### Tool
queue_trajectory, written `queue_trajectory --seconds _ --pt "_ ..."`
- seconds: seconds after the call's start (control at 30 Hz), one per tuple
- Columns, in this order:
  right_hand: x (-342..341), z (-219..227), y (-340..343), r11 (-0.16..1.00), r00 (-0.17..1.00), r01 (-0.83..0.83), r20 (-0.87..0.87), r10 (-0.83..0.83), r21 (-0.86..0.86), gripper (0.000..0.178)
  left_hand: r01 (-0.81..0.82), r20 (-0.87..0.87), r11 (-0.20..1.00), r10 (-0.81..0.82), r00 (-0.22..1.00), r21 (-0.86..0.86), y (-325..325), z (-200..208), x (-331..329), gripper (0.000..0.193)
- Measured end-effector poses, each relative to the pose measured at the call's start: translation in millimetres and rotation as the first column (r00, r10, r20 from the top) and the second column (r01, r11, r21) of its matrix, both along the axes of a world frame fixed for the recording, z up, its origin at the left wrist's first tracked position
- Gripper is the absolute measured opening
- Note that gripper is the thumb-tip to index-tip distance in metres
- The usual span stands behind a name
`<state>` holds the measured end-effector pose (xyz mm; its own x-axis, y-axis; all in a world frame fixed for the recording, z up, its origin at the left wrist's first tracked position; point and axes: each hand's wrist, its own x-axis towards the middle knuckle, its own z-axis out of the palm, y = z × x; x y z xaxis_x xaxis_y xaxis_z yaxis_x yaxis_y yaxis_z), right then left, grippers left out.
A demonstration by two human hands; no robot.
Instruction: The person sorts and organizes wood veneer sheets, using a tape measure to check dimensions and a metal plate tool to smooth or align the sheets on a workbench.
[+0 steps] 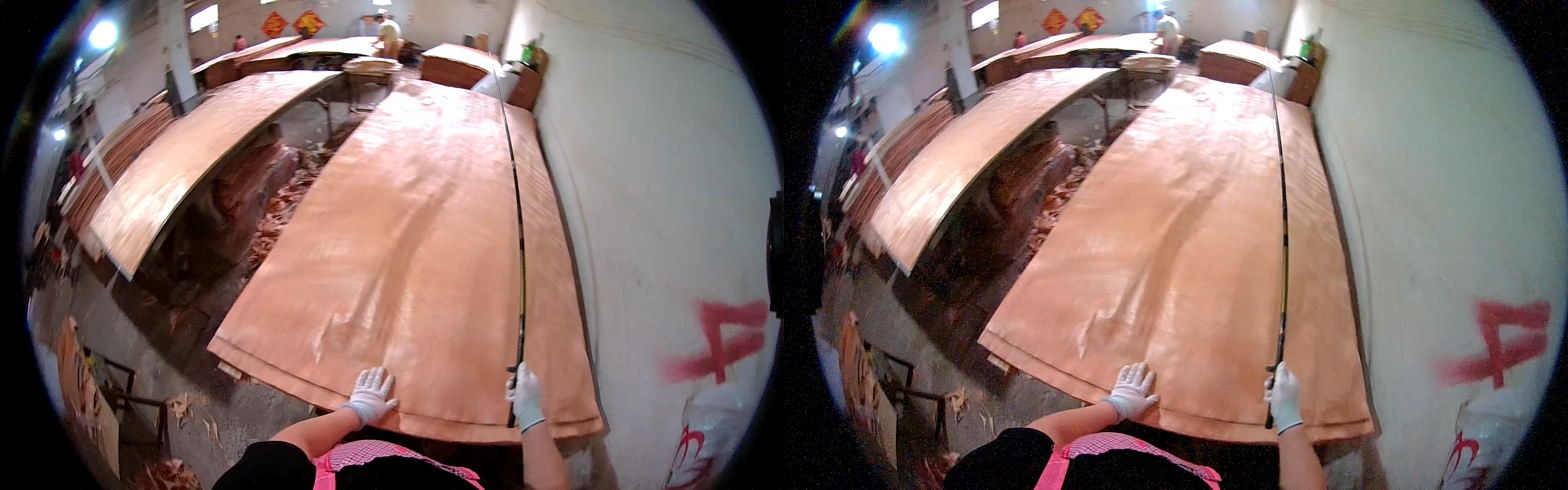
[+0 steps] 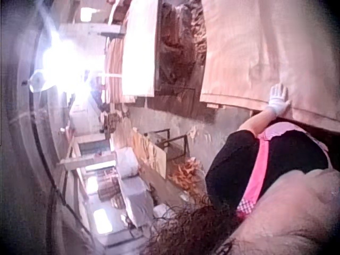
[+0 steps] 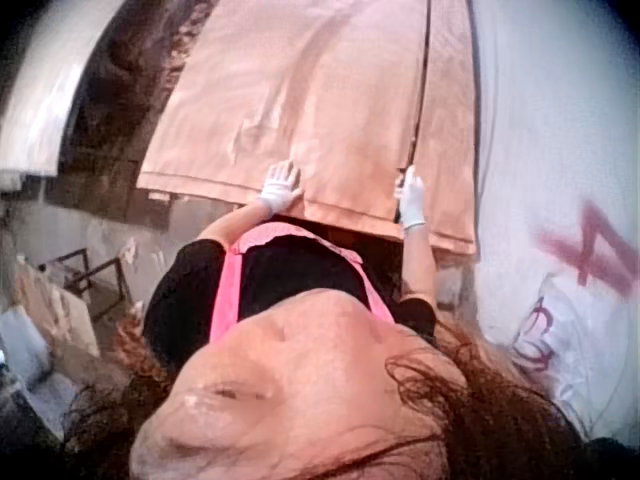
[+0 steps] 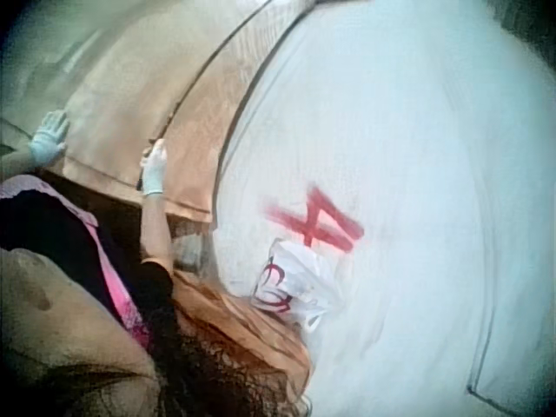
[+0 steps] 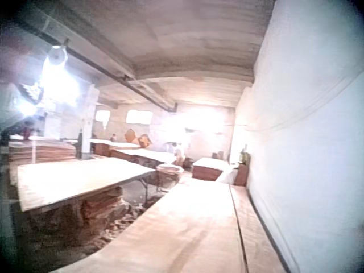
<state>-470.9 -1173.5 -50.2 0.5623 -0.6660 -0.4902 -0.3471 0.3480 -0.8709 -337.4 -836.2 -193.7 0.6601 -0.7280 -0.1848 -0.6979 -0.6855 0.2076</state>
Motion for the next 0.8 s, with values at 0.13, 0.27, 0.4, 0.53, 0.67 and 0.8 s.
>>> queue_trajectory --seconds 0.13,0.27,0.4,0.53,0.67,0.8 --pt "58.4 -35.9 66.4 0.95 0.976 -0.209 -0.012 0.218 0.23 0.047 0.018 -0.077 0.99 -0.029 0.997 -0.143 13.6 13.9 5.5 0.074" --pt "97.9 -31.0 132.5 0.959 0.973 -0.219 -0.036 0.229 0.178 0.047 -0.056 0.005 0.929 0.062 0.998 -0.365 59.5 55.9 12.7 0.072" --pt "121.4 -12.9 234.0 0.944 0.963 -0.267 0.085 0.255 0.194 0.044 -0.18 -0.016 0.746 0.221 0.975 -0.641 192.5 96.8 28.9 0.057" --pt "152.0 -19.1 359.0 0.903 0.922 -0.383 0.13 0.364 0.195 0.043 -0.547 -0.295 0.456 0.514 0.806 -0.702 361.8 83.0 20.8 0.052" --pt "207.1 -12.2 501.6 0.835 0.855 -0.515 0.189 0.484 0.194 0.044 -0.847 -0.711 0.085 0.503 0.492 -0.526 501.8 78.3 5.3 0.046" --pt "272.1 -11.6 629.5 0.734 0.789 -0.614 0.227 0.571 0.291 0.043 -0.951 -0.804 0.0 0.534 0.262 -0.31 595.0 115.0 11.9 0.04"
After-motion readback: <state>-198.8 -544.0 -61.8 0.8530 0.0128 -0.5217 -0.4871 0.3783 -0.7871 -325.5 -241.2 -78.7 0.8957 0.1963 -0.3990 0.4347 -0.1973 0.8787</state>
